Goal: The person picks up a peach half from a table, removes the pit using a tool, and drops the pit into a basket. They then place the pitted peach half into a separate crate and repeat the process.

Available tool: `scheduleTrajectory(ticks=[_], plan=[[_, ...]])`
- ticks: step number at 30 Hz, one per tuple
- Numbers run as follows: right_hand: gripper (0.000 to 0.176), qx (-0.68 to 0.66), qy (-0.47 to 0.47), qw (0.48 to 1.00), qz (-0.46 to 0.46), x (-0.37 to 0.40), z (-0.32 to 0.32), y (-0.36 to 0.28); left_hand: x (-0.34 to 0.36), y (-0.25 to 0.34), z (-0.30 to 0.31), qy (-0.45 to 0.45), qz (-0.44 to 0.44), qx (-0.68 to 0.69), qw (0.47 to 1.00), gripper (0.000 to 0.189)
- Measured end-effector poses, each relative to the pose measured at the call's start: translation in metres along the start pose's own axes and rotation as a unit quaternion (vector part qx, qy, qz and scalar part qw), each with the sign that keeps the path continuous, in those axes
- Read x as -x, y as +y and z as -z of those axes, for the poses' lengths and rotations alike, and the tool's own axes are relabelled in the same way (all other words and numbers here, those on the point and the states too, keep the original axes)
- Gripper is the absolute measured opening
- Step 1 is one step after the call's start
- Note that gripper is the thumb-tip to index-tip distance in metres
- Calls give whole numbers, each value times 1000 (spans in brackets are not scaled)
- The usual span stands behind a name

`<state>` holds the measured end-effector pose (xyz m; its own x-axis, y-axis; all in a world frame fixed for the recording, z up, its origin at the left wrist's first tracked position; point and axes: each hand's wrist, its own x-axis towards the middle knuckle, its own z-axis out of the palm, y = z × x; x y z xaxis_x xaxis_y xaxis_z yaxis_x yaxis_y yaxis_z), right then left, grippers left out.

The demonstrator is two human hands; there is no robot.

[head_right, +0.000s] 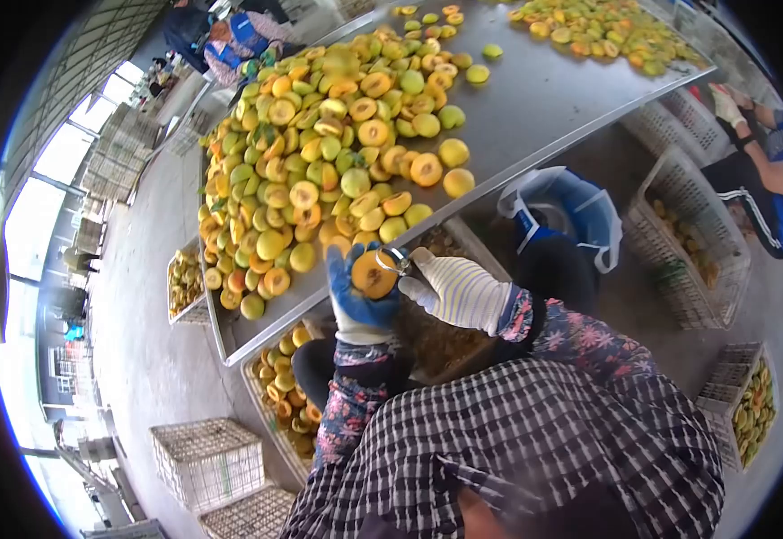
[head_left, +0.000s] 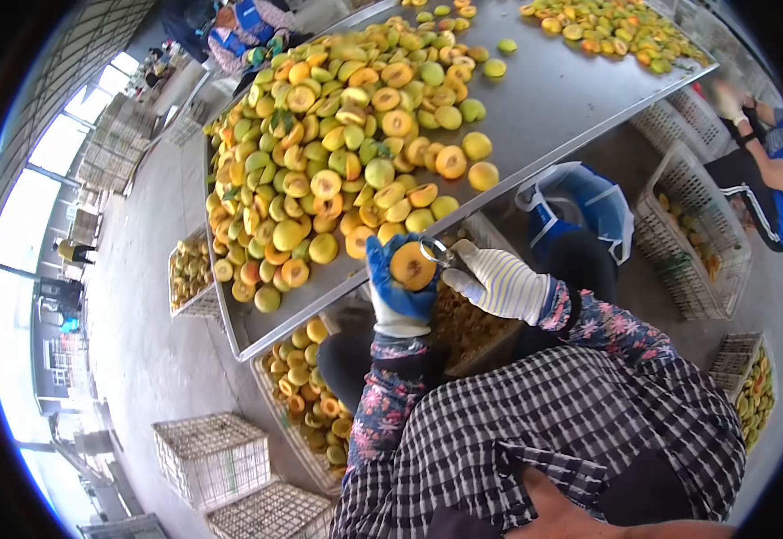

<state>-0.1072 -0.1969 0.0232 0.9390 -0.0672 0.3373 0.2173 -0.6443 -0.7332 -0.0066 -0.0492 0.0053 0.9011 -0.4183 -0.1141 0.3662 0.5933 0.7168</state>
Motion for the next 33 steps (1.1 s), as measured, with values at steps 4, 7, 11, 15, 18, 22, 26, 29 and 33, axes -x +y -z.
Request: scheduleTrajectory(ticks=[4,7,11,15,18,22,26,29,33], plan=[[33,34,-28,999,10,0,0,-10,3,9,-24,24,107,178,978,35],[33,70,-41,996,22,1,-6,-8,1,2,-19,8,88,194,977,29],[32,106,-73,992,-1,3,-10,-7,5,0,-24,32,56,165,984,25],[31,87,-96,991,-13,1,-15,-3,8,-2,-23,24,11,85,996,29],[34,16,-88,996,-11,3,-23,1,9,-10,-15,50,-11,8,999,29],[40,40,-49,998,12,11,-34,17,2,-13,-7,-84,-12,37,996,31],[35,66,-78,995,-20,3,-14,12,-2,1,-9,-28,110,41,993,42],[33,94,-78,992,3,2,-6,11,-15,-1,3,8,136,53,989,37],[33,109,-101,987,-55,-6,5,4,-28,-11,4,-19,113,79,990,28]])
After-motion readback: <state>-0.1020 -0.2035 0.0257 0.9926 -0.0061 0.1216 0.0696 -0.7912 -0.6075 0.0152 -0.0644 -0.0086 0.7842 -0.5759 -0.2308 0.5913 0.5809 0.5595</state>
